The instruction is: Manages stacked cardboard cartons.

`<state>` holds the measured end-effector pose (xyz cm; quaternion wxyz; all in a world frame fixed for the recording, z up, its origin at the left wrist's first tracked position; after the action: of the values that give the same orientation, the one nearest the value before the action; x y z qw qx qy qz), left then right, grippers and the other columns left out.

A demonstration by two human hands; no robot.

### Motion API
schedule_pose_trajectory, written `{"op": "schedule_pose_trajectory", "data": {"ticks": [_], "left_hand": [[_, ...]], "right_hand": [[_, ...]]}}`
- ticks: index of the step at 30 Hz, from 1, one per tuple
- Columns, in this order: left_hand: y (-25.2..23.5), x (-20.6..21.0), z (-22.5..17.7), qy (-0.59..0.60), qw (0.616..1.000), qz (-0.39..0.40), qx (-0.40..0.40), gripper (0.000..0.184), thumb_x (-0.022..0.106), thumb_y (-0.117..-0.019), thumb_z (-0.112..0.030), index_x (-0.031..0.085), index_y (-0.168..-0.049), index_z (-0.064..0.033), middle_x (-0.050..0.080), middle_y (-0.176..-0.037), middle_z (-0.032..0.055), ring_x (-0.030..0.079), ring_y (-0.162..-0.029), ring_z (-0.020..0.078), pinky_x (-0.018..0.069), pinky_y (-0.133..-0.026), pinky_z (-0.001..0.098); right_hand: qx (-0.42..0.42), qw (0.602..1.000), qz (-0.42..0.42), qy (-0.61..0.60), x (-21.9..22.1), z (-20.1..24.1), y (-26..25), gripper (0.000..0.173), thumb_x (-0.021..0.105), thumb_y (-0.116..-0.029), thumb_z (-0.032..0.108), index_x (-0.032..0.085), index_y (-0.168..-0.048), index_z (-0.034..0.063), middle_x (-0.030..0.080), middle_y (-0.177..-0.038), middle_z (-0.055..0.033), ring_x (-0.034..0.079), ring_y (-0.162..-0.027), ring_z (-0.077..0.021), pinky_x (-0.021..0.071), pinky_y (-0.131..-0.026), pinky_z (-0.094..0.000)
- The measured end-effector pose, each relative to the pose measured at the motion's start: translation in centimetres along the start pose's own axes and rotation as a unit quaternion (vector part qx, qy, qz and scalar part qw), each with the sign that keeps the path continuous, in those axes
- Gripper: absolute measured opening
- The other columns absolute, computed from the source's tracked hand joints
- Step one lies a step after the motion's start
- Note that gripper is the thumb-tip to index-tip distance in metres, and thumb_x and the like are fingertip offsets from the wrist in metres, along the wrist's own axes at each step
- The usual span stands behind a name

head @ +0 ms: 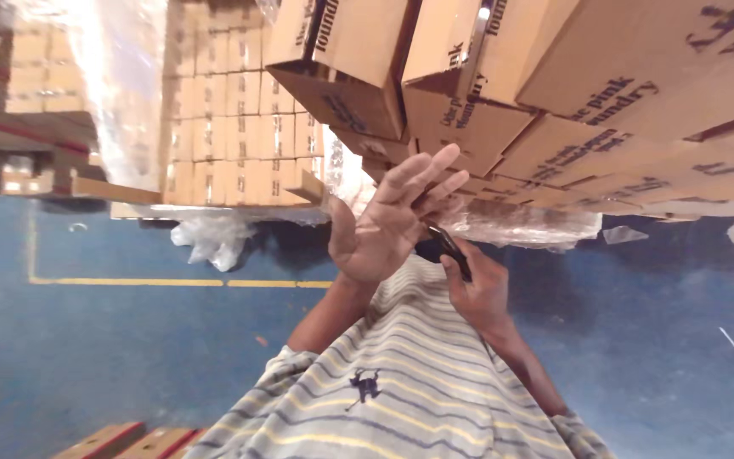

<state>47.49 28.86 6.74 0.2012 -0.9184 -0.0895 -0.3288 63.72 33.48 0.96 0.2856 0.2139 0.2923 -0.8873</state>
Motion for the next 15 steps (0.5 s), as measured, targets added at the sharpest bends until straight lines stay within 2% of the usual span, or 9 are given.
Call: {"op": "schedule_pose_trajectory", "data": {"ticks": [6,9,11,13,15], "left_hand": [[0.23,0.02,0.14,-0.013,1.000,0.006,-0.022,0.095,0.041,-0.0860,-0.080,0.044,-0.152,-0.0120,0.029,-0.165,0.0219,0.044,-0.142,0.0437,0.0448,-0.110,0.0566],[0.39,-0.12,0.11,-0.015,1.000,0.010,-0.025,0.093,0.043,-0.0864,-0.078,0.044,-0.152,-0.0129,0.028,-0.166,0.0206,0.045,-0.142,0.0415,0.0447,-0.111,0.0534],[0.44,-0.17,0.11,-0.013,0.999,0.013,-0.026,0.091,0.044,-0.0867,-0.077,0.044,-0.152,-0.0138,0.028,-0.166,0.0198,0.046,-0.141,0.0396,0.0452,-0.110,0.0514],[0.46,-0.16,0.11,-0.008,0.999,0.016,-0.028,0.091,0.046,-0.0867,-0.077,0.045,-0.151,-0.0137,0.029,-0.166,0.0205,0.046,-0.141,0.0403,0.0451,-0.111,0.0516],[0.46,-0.25,0.11,-0.007,0.999,0.020,-0.030,0.092,0.045,-0.0864,-0.079,0.046,-0.151,-0.0133,0.028,-0.166,0.0214,0.045,-0.142,0.0423,0.0439,-0.112,0.0536]], "right_hand": [[0.015,0.999,-0.031,0.016,-0.34,-0.45,-0.22,0.040,0.056,-0.1059,0.034,0.072,-0.115,-0.0022,0.072,-0.081,-0.0103,0.067,-0.066,-0.0145,0.0555,-0.059,-0.0315],[0.016,0.998,-0.060,-0.012,-0.45,-0.18,-0.01,0.040,0.058,-0.1057,0.034,0.071,-0.114,-0.0038,0.073,-0.083,-0.0096,0.067,-0.069,-0.0091,0.0565,-0.064,-0.0255],[0.028,0.997,-0.072,-0.011,-0.50,-0.33,0.00,0.039,0.058,-0.1056,0.032,0.070,-0.112,-0.0049,0.072,-0.081,-0.0091,0.066,-0.066,-0.0081,0.0562,-0.061,-0.0248],[0.041,0.997,-0.069,-0.004,-0.52,-0.67,0.01,0.039,0.057,-0.1054,0.031,0.070,-0.112,-0.0048,0.071,-0.080,-0.0091,0.065,-0.064,-0.0097,0.0548,-0.058,-0.0268],[0.045,0.995,-0.081,-0.026,-0.66,-0.72,0.05,0.039,0.057,-0.1060,0.031,0.069,-0.113,-0.0055,0.072,-0.081,-0.0079,0.067,-0.067,-0.0077,0.0571,-0.060,-0.0248]]}}
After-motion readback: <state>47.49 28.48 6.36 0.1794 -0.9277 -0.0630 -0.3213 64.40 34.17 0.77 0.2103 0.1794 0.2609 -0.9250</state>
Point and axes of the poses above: each hand's wrist, its own y-axis away from the middle knuckle, its own x-axis out of the palm, z = x × y, the point moved 4 cm from there along -y, towards the middle knuckle
